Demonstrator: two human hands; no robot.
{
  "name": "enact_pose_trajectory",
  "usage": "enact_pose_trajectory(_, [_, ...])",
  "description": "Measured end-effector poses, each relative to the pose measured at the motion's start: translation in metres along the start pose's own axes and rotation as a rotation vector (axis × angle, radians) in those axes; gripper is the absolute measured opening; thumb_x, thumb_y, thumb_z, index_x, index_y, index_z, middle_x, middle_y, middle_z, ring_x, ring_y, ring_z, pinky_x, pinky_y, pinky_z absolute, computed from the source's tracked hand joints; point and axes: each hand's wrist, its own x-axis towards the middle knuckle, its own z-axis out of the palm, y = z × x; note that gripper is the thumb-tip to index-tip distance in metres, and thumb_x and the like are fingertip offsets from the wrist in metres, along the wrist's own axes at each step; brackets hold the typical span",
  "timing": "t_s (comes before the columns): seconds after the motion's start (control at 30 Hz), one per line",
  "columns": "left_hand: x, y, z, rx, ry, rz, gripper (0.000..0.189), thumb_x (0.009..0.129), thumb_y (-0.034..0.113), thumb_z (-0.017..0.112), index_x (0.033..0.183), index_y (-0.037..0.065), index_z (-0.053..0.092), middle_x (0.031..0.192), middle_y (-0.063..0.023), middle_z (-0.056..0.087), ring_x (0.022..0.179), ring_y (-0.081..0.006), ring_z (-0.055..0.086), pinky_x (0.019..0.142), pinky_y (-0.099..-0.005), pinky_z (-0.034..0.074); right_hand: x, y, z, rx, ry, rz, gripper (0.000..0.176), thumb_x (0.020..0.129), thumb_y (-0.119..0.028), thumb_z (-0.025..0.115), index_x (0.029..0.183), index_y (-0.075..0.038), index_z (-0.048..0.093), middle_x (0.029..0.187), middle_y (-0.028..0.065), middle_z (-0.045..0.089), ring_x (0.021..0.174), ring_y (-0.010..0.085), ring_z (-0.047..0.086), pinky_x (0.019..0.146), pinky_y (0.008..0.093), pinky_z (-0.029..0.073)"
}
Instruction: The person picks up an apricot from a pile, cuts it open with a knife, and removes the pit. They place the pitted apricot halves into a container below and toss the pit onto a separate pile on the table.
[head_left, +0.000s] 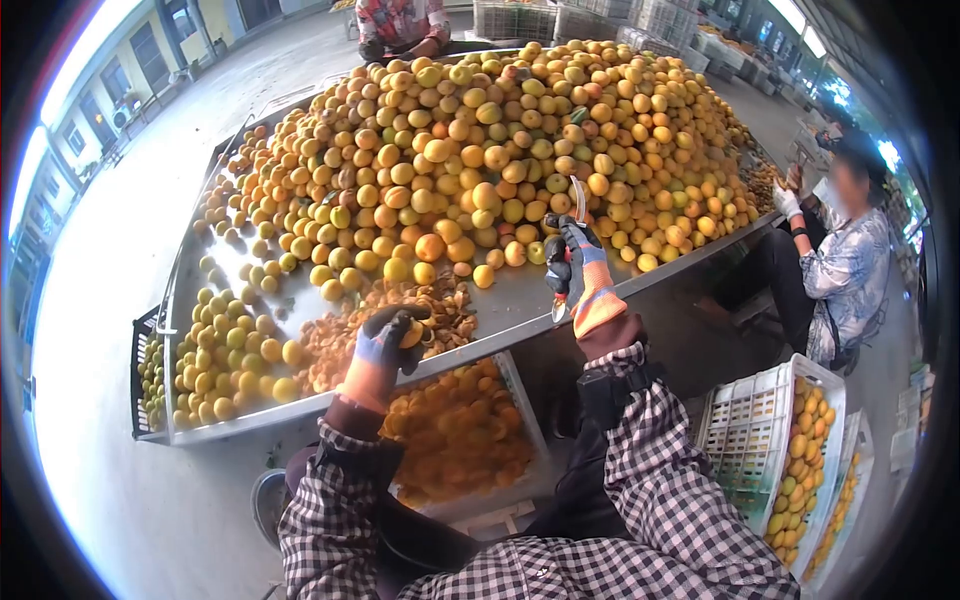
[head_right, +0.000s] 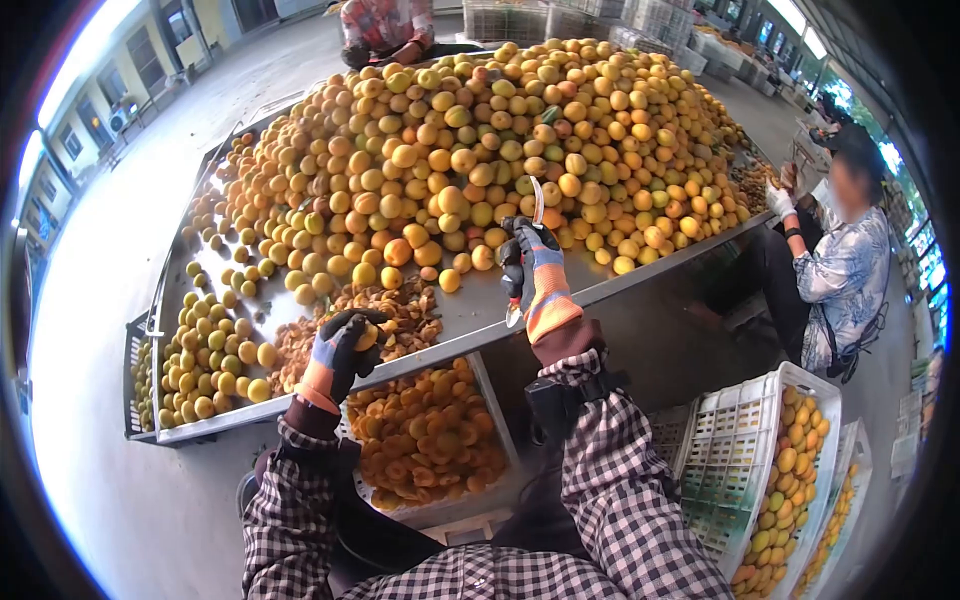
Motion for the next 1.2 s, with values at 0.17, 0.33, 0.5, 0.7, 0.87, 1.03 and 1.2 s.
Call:
enact_pose_trajectory(0.17, [0.001, 0.006, 0.013, -0.245, 0.024, -0.086, 0.033, 0.094, 0.017, 0.054, 0.124, 0.002, 0.056, 0.089, -0.0016, 0.063, 0.067, -0.0070, 0.055, 0.059, -0.0195, 0.044, 0.006, 0.001, -0.018, -0.081, -0.058, 0.044, 0.016, 0.095, -0.027, 0.056, 0.101, -0.015, 0.064, 0.058, -0.0012, 0.050, 0.036, 0.0078, 0.034, 0.034, 0.0244, 0.025])
enact_pose_trajectory(0.33, [0.003, 0.003, 0.010, -0.091, -0.038, -0.049, 0.039, 0.088, 0.009, 0.055, 0.126, 0.004, 0.056, 0.092, 0.0006, 0.062, 0.070, -0.0056, 0.054, 0.063, -0.0185, 0.045, -0.002, 0.004, -0.009, -0.177, -0.116, 0.041, 0.015, 0.096, -0.024, 0.056, 0.103, -0.014, 0.065, 0.058, -0.0005, 0.051, 0.034, 0.0082, 0.031, 0.033, 0.0241, 0.024])
enact_pose_trajectory(0.5, [0.005, -0.009, 0.009, -0.129, 0.087, -0.076, 0.026, 0.092, 0.016, 0.057, 0.114, 0.004, 0.063, 0.085, 0.0004, 0.062, 0.061, -0.0063, 0.051, 0.053, -0.0186, 0.040, -0.009, -0.006, -0.006, -0.135, -0.138, 0.026, 0.017, 0.097, -0.021, 0.053, 0.107, -0.010, 0.061, 0.059, -0.0002, 0.051, 0.037, 0.0071, 0.036, 0.034, 0.0224, 0.024])
enact_pose_trajectory(0.7, [0.012, -0.026, -0.008, -0.014, 0.088, 0.062, 0.025, 0.094, 0.024, 0.058, 0.105, 0.002, 0.066, 0.083, -0.0062, 0.067, 0.063, -0.0111, 0.060, 0.053, -0.0211, 0.046, 0.007, -0.017, -0.023, -0.330, 0.014, -0.106, 0.012, 0.094, -0.019, 0.060, 0.102, -0.012, 0.064, 0.059, -0.0001, 0.054, 0.036, 0.0074, 0.039, 0.032, 0.0247, 0.027])
enact_pose_trajectory(0.87, [0.018, -0.042, -0.019, 0.298, 0.056, 0.331, 0.035, 0.100, 0.031, 0.049, 0.104, -0.001, 0.062, 0.082, -0.0068, 0.066, 0.062, -0.0142, 0.062, 0.057, -0.0253, 0.051, 0.055, -0.003, -0.065, -0.899, 0.138, -0.591, 0.017, 0.086, -0.015, 0.069, 0.100, -0.007, 0.063, 0.067, -0.0005, 0.055, 0.056, 0.0076, 0.055, 0.049, 0.0246, 0.044])
enact_pose_trajectory(1.03, [0.007, -0.020, -0.011, 0.104, -0.008, 0.098, 0.038, 0.097, 0.032, 0.051, 0.105, -0.003, 0.063, 0.078, -0.0071, 0.064, 0.059, -0.0147, 0.060, 0.052, -0.0244, 0.047, 0.036, -0.023, -0.055, -1.417, 0.201, -0.337, 0.044, 0.076, -0.027, 0.077, 0.113, -0.011, 0.059, 0.103, 0.0119, 0.070, 0.096, 0.0335, 0.066, 0.081, 0.0389, 0.052])
enact_pose_trajectory(1.2, [-0.019, 0.007, 0.012, -0.059, -0.274, -0.164, 0.032, 0.094, 0.022, 0.053, 0.109, -0.004, 0.063, 0.080, -0.0090, 0.064, 0.062, -0.0150, 0.061, 0.055, -0.0243, 0.048, 0.051, -0.017, -0.063, -1.554, 0.149, -0.263, 0.054, 0.074, -0.027, 0.078, 0.122, -0.012, 0.057, 0.104, 0.0132, 0.069, 0.098, 0.0315, 0.065, 0.084, 0.0384, 0.052])
